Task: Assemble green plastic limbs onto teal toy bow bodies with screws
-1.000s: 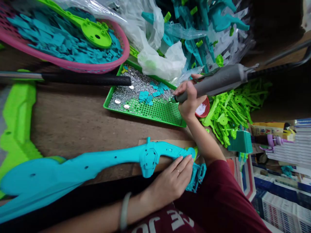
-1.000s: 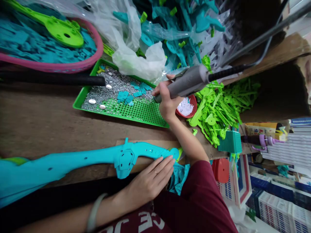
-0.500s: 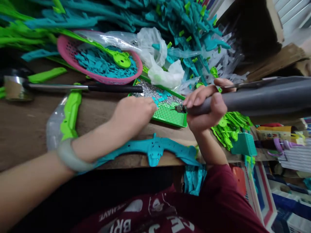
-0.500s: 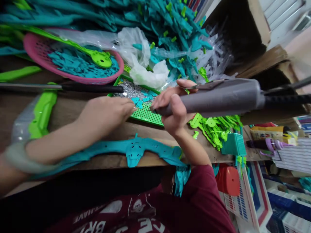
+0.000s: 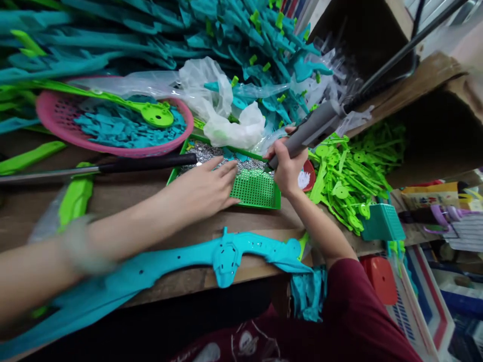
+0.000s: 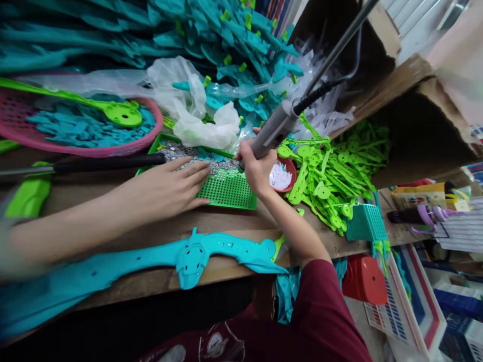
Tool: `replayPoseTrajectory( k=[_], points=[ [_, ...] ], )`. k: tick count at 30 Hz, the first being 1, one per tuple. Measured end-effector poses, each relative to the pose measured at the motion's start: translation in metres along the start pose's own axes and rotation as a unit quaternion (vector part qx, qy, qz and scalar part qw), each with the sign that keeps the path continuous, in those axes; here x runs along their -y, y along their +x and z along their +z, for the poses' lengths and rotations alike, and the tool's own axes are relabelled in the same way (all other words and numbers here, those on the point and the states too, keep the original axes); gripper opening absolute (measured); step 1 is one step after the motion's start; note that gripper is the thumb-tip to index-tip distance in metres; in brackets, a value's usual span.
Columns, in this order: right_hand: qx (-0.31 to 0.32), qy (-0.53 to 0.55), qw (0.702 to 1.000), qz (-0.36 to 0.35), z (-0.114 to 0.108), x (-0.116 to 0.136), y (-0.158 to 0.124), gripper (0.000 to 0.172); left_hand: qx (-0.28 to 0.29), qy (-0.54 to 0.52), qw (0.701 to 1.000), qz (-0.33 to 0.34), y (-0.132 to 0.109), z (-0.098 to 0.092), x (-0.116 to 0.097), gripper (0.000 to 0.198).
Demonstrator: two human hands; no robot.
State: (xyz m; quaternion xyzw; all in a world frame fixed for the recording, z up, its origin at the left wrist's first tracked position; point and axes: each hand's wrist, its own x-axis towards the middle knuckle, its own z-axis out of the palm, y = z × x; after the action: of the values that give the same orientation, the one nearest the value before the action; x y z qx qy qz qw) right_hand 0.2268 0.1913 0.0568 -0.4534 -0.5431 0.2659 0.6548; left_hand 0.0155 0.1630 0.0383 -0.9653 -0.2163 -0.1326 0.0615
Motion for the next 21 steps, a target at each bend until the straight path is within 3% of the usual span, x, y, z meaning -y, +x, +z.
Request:
replayPoseTrajectory(
  k=[2,5,7,10,15,21],
  points=[
    [-0.003,0.016,1.000,0.019,0.005,-0.010,-0.003,0.049,-0.075,0.003,0.997,0.005,-0.031,-0.022,-0.023,0.045],
    [0.004,0.044,0.999,0.032,0.010,-0.021,-0.007,0.046,-0.143,-0.060,0.988,0.013,-0.074,-0.043,-0.075,0.037],
    [0.009,0.043,0.998,0.038,0.011,-0.024,-0.009,0.045,-0.170,-0.123,0.978,-0.009,-0.093,-0.044,-0.110,0.038],
    [0.012,0.028,0.999,0.040,0.010,-0.025,-0.009,0.043,-0.159,-0.146,0.975,-0.055,-0.102,-0.028,-0.146,0.045],
    [0.007,0.036,0.999,0.026,0.010,-0.025,-0.011,0.042,-0.208,-0.096,0.968,-0.099,-0.092,0.000,-0.159,0.044],
    [0.014,-0.029,0.999,0.035,0.012,-0.019,-0.007,0.043,-0.228,-0.074,0.966,-0.098,-0.084,0.007,-0.166,0.041]
  ],
)
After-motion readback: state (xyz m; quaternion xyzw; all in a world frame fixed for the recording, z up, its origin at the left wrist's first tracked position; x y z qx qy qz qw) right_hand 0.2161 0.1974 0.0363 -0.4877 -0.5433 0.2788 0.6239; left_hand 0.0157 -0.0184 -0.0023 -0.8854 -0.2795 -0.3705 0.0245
